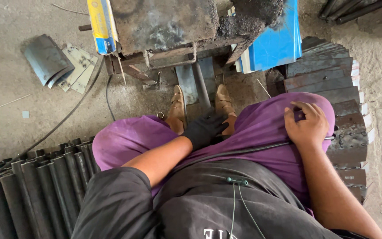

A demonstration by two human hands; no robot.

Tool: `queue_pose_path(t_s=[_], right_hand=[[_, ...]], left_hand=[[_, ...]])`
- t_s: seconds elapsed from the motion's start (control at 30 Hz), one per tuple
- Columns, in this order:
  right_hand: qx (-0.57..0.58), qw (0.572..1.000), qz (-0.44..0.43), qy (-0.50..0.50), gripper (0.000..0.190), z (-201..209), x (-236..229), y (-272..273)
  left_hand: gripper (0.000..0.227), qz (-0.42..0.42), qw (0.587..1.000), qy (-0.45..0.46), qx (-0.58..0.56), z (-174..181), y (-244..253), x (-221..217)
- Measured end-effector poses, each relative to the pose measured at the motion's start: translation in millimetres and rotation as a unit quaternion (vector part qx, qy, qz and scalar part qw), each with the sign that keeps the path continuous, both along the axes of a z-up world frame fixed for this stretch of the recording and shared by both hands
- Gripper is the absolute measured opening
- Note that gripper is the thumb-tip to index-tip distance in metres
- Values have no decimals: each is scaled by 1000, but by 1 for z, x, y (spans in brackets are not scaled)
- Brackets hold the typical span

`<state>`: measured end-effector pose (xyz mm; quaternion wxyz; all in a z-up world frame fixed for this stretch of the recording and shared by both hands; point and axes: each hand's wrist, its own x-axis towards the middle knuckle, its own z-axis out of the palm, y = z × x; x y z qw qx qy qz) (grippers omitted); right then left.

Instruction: The person welds a conical metal piece to a flat metal sheet using a welding torch, then picks up a long metal pipe and welds it to the same sheet. They use a metal rod to tap the welded joints and continue welding the conical piece from different angles.

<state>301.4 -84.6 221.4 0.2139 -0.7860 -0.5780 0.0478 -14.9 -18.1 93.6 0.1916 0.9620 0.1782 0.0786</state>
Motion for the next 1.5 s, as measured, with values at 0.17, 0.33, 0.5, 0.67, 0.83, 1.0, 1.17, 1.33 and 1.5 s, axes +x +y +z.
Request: queue_pose_path(t_s=[0.17, 0.33, 0.5, 0.67, 0.83, 1.0, 1.17, 1.33, 1.5], right_hand=[[-1, 1000, -8, 15, 22, 1, 0, -2], [10, 1000, -1, 11, 19, 1, 1, -4], [11, 1000, -7, 13, 21, 2, 1, -4], [15, 1000, -7, 17, 21, 9, -3, -3], [28, 999, 12, 14, 19, 6, -2, -2], [26, 999, 21, 14, 17, -4, 6, -7], [26, 999, 18, 18, 16, -2, 7, -7], [20, 999, 22, 23, 14, -1, 7, -7], [8, 1000, 15, 24, 15, 0, 6, -5]], left_hand=[[56, -1, 1000, -25, -13, 4, 0, -4], [53, -11, 999, -17, -32, 4, -2, -1], [58, -18, 999, -24, -22, -1, -1, 5], [62, 0, 1000, 2, 5, -6, 3, 7], [74, 25, 992, 36, 114, 13, 13, 3], [122, 127, 963, 204, -118, 73, 55, -12], [129, 318, 933, 115, -119, 61, 89, -52], [107, 545, 801, 7, -248, -3, 95, -81], [92, 506, 615, -88, -598, 5, 75, -40]])
